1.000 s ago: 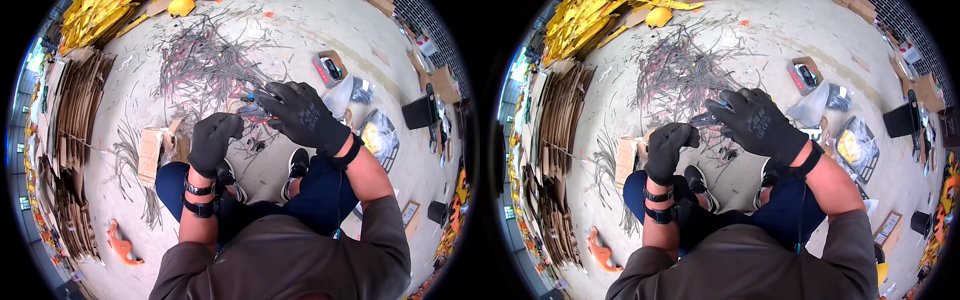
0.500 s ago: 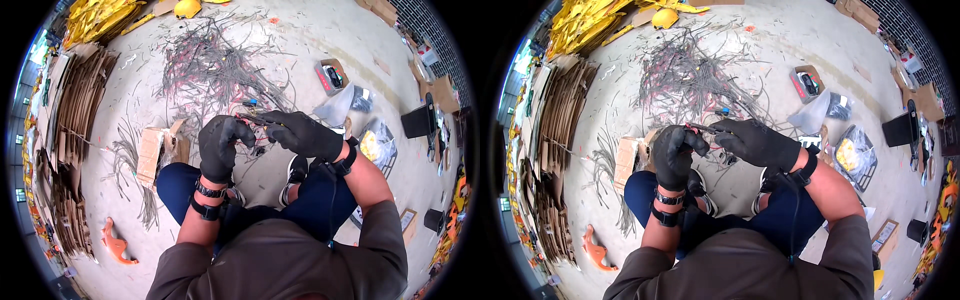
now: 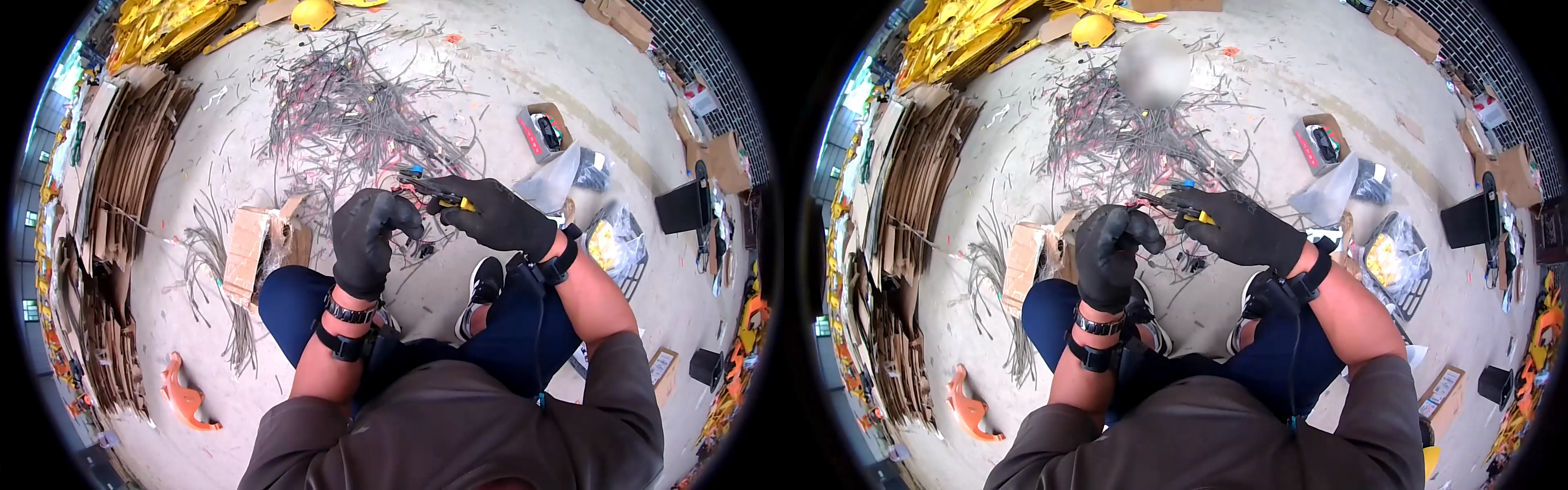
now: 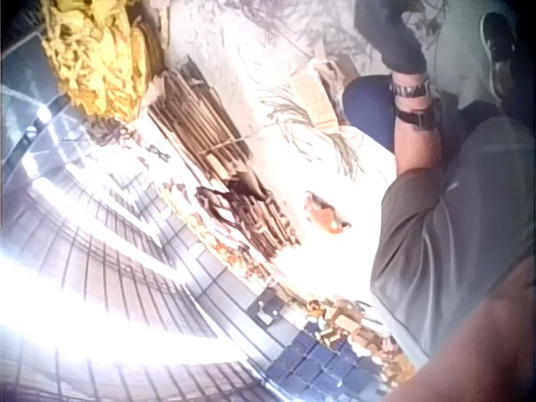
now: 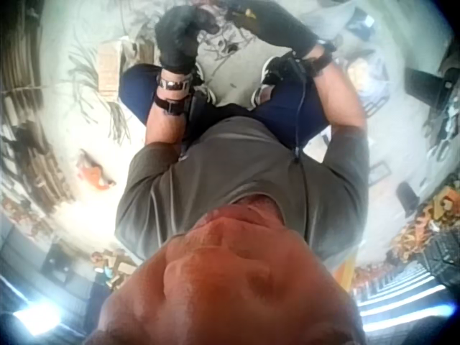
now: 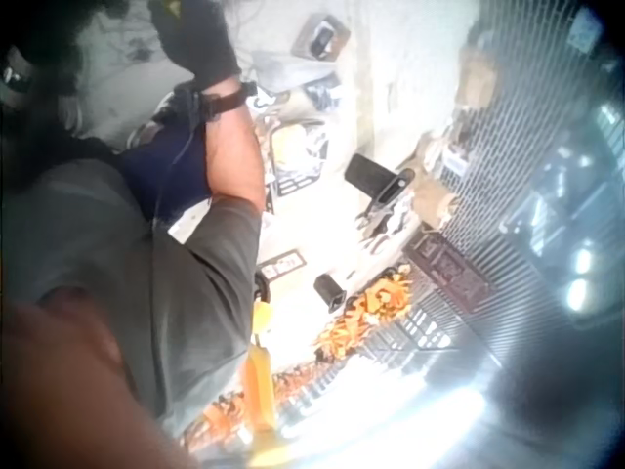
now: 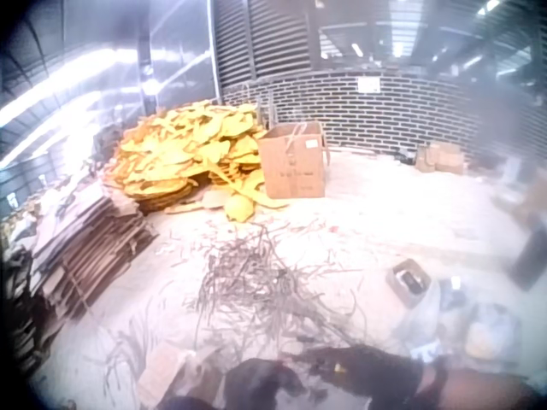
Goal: The person strips insulation from multiple colored wires using a wire stripper and manipulates the exposed wire ends.
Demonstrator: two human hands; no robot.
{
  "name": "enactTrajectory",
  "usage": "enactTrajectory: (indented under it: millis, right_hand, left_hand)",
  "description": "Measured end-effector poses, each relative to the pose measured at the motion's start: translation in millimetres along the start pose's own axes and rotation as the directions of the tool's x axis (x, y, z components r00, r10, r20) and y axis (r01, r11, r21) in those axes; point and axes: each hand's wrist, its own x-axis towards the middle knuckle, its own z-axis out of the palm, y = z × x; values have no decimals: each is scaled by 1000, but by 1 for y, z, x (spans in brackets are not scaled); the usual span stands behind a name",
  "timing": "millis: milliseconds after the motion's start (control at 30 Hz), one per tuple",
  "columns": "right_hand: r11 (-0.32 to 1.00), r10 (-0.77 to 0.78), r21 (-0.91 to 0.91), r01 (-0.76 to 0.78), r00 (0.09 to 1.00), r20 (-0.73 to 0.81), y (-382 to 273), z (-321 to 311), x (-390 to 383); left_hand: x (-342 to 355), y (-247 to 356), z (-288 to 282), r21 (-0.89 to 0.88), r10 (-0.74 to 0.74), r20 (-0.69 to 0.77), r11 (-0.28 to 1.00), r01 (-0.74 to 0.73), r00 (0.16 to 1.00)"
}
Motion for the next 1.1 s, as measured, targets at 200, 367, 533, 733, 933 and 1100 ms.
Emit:
enactTrajectory:
  millis: [200,367,533,733,933,1100]
  right_hand:
    - [871,174,434,-229,971,163,-1,0,-1]
    - [973,133,178,-145,988,76,-6,-4,-1]
    - [919,-245,-350,181,958,-149,18,-7,-5]
    - [560,-395,-823,91,903,-169,-2,-15,1]
    - [483,-412,-872,79,899,-147,1,-12,0]
    - [464,-430,-880,106,895,-119,2,-14,0]
  left_hand:
    - [1,-11,-3,71,111,-7,991,-110,994]
    - [1,-4,1,45,60,-40,997,-58,997]
    - [1,1,0,-17,-11,-57,1000,10,998]
    - [0,-3,4,-74,-171,-84,984,165,982]
    - [0,0,5,-52,-208,-49,977,205,977]
    - [-1,0,5,-51,-224,-31,974,222,974]
